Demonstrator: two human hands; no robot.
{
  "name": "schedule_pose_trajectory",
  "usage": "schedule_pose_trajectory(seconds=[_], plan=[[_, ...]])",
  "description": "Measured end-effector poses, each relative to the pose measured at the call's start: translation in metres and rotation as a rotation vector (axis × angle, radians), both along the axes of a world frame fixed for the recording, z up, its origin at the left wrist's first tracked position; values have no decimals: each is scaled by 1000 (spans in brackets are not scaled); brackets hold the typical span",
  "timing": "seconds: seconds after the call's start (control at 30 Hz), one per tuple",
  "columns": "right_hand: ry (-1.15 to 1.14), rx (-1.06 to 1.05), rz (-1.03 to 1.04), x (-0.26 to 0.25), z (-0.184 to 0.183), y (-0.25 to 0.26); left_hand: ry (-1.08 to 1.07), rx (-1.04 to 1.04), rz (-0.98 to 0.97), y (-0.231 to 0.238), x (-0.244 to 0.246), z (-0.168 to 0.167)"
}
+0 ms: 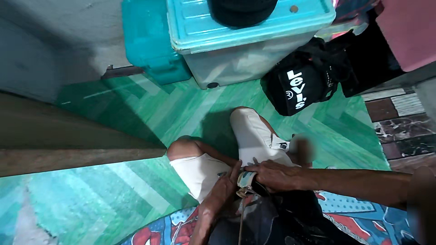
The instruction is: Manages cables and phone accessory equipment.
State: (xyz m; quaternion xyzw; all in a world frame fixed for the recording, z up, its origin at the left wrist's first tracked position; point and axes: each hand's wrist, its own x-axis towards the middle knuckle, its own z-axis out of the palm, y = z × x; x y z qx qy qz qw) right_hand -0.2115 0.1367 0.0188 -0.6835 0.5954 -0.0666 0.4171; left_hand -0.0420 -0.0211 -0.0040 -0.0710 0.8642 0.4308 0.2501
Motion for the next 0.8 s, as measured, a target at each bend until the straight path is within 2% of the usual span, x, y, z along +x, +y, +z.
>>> schedule_pose_trajectory(seconds=[0.17, 0.27, 0.33, 0.4, 0.47, 0.6, 0.67, 0.8], plan=[[57, -147, -120, 0, 20, 15, 102, -70, -102, -11, -15, 25], [75, -176, -176, -2, 27, 21, 156, -50, -80, -16, -21, 23], [93, -136, -207, -2, 28, 23, 143, -44, -96, -16, -21, 17], [109, 48, -197, -4, 34, 20, 141, -67, -117, -12, -20, 16], [123, 139, -170, -8, 41, 14, 132, -101, -130, -11, -21, 22], [64, 133, -227, -13, 36, 11, 45, -105, -175, -9, -23, 39], [17, 109, -227, -15, 25, 11, 54, -82, -176, -11, -20, 32], [-35, 62, -85, -15, 14, 2, 109, -13, -138, -15, -9, 18]])
